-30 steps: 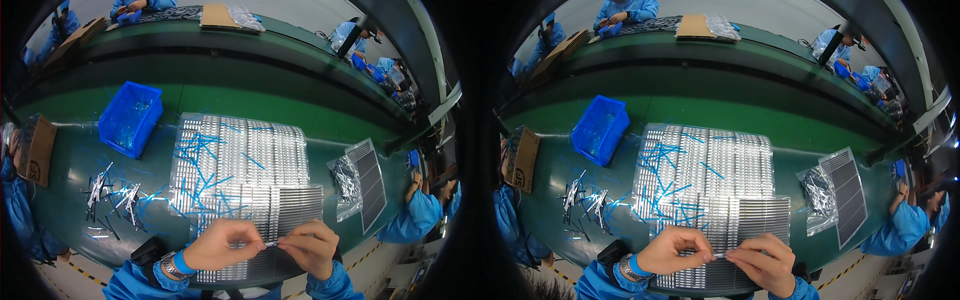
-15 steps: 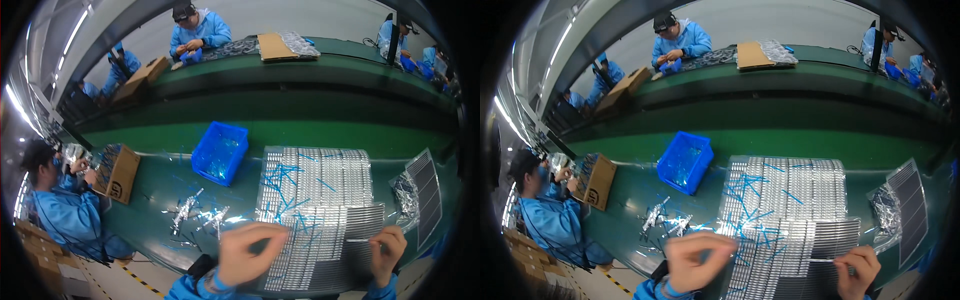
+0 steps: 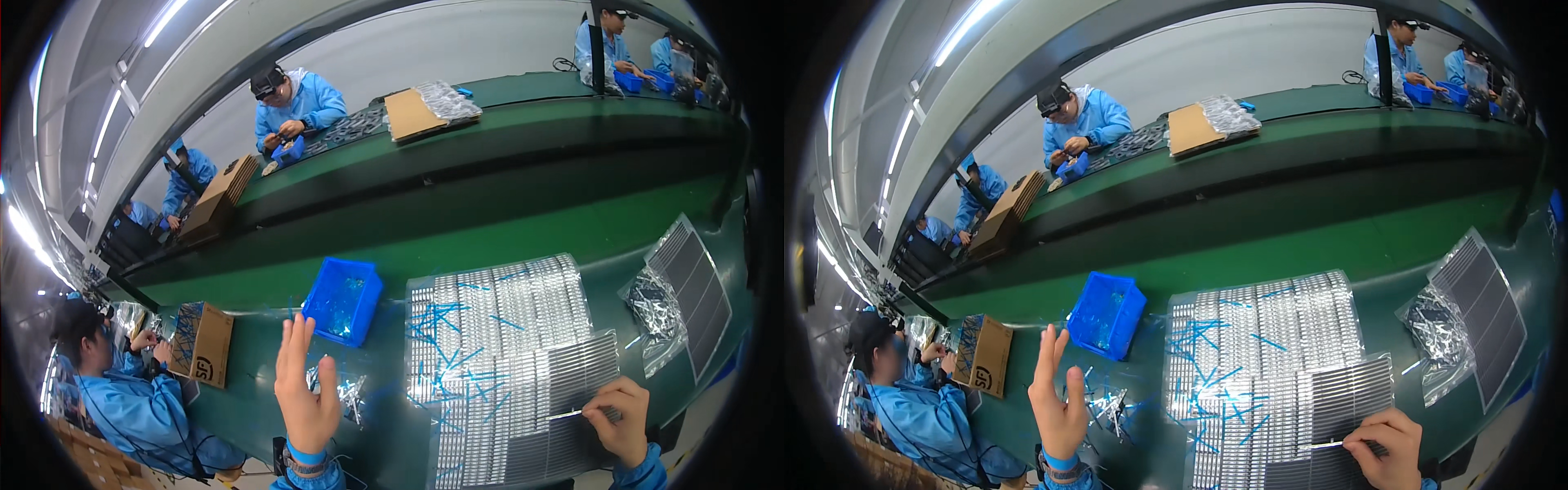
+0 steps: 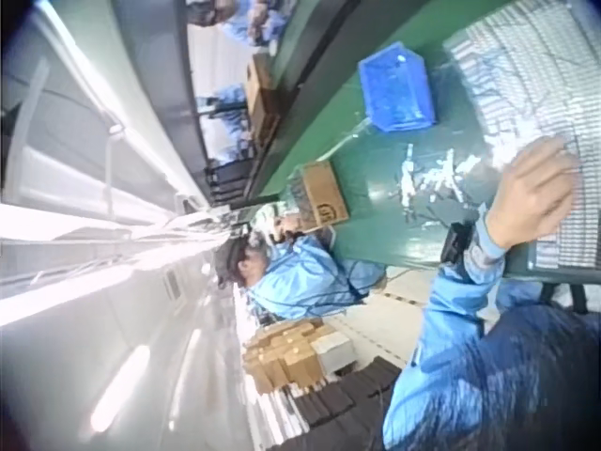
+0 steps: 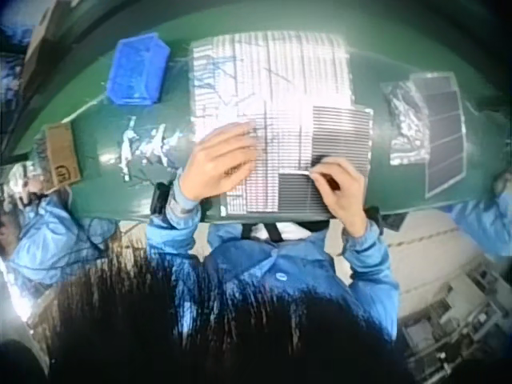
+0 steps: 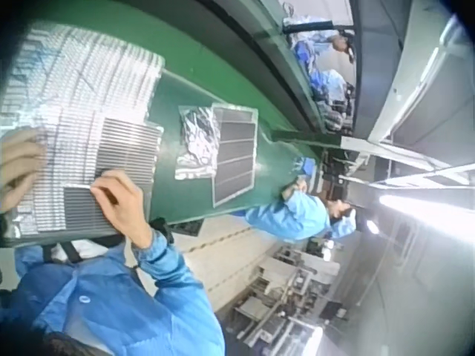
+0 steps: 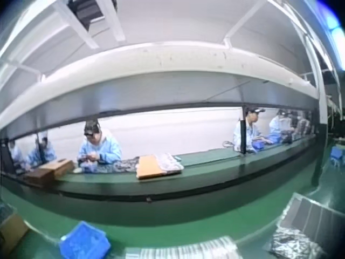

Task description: Manually assembling and applying adhesive tape strips to solar cell components on an industrial production line.

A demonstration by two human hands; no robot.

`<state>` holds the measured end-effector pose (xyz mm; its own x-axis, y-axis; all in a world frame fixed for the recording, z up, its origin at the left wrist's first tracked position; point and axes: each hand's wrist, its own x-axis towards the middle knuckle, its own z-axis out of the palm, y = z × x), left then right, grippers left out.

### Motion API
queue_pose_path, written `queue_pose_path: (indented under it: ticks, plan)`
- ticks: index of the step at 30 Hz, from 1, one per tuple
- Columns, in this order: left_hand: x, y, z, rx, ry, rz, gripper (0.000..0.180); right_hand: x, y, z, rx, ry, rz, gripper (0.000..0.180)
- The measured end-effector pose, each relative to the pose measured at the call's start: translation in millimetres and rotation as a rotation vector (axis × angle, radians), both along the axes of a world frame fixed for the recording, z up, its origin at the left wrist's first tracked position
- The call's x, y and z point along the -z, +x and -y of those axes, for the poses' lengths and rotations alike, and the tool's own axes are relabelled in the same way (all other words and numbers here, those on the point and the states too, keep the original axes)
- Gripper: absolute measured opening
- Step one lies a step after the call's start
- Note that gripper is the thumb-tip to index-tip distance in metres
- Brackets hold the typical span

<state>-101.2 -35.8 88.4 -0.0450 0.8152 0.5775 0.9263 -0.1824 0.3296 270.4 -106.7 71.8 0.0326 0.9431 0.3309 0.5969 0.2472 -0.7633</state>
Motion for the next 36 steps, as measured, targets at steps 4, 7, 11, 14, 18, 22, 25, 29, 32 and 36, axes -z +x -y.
queue_pose_path:
  ticks: [4, 7, 11, 14, 18, 22, 25, 29, 32, 36]
  plan:
    - [10.9, 26.3, 0.5, 0.188, 0.030, 0.194, 0.039, -6.1, -4.9, 7.7, -0.002, -0.015, 0.014, 0.011]
    - [24.3, 45.2, 3.6, 0.537, -0.156, 0.204, 0.023, -20.9, -33.1, -14.8, -0.111, -0.025, 0.019, 0.012]
    - [59.8, 79.7, 1.2, 0.999, -0.302, 0.138, 0.012, 54.5, -5.9, 17.2, -0.114, -0.170, -0.032, 0.014]
    - [71.9, 89.5, 5.4, 1.118, -0.341, 0.129, 0.012, 58.5, -8.6, 17.3, -0.130, -0.206, 0.009, 0.015]
    - [80.3, 89.3, 15.9, 1.134, -0.394, 0.043, 0.015, 66.3, -2.0, 17.7, -0.215, -0.158, 0.092, 0.017]
    - [87.9, 93.3, 15.7, 1.152, -0.422, -0.007, 0.016, 68.6, 6.5, 20.8, -0.236, -0.142, 0.174, 0.020]
    - [84.6, 89.9, 20.4, 1.119, -0.435, -0.020, 0.016, 69.5, 3.8, 17.3, -0.275, -0.062, 0.220, 0.022]
    - [91.3, 91.6, 19.7, 1.115, -0.452, -0.029, 0.016, 72.6, 5.3, 18.4, -0.279, -0.063, 0.236, 0.024]
    - [87.6, 93.1, 16.7, 1.120, -0.468, -0.018, 0.016, 74.0, 6.3, 19.0, -0.279, -0.072, 0.238, 0.024]
    - [85.7, 91.3, 17.4, 1.111, -0.459, -0.012, 0.015, 73.6, 5.8, 19.1, -0.288, -0.080, 0.237, 0.025]
